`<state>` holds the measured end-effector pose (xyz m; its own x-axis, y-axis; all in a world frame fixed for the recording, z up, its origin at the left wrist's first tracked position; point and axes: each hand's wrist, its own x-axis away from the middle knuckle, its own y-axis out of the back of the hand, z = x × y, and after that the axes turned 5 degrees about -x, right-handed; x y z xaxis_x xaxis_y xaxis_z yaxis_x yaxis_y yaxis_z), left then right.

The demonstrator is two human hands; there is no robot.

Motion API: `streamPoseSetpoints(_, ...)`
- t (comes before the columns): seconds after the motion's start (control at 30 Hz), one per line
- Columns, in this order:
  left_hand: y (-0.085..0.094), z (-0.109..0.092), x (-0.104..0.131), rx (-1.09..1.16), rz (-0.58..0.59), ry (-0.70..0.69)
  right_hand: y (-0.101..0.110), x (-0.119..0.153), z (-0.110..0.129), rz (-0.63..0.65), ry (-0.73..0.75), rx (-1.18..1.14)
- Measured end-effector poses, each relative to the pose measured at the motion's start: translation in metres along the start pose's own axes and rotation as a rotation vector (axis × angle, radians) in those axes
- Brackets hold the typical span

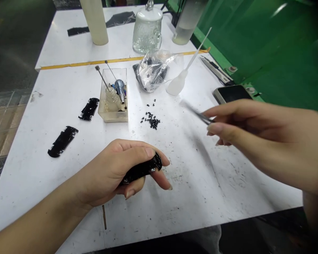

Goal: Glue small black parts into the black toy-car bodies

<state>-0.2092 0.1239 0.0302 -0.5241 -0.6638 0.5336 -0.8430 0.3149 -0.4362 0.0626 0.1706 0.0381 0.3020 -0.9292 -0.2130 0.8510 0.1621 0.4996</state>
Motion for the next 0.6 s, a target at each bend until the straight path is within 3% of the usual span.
streamPoseSetpoints(0.1,0.000,0.000,-0.001,-0.003,0.011,-0.008,0.009,0.001,-0.017,0.113,0.003,0.594)
streamPoseSetpoints(0.17,0.000,0.000,-0.001,0.002,0.017,-0.012,0.008,0.000,-0.025,0.119,0.023,0.671)
streamPoseSetpoints(0.27,-0.001,0.000,-0.002,-0.003,0.008,-0.019,0.003,-0.011,-0.023,0.148,0.048,0.649)
streamPoseSetpoints(0.37,-0.001,0.001,-0.001,-0.015,-0.002,-0.021,-0.009,-0.041,0.007,0.105,0.047,0.523)
streamPoseSetpoints(0.47,-0.002,0.001,0.000,-0.019,-0.022,-0.019,-0.041,-0.083,0.053,0.032,0.045,0.273)
streamPoseSetpoints(0.53,-0.003,0.001,0.000,-0.021,-0.039,-0.022,-0.070,-0.108,0.076,0.129,0.014,0.137)
streamPoseSetpoints(0.6,-0.004,0.001,-0.001,-0.016,-0.046,-0.035,-0.096,-0.126,0.087,0.231,0.112,0.137)
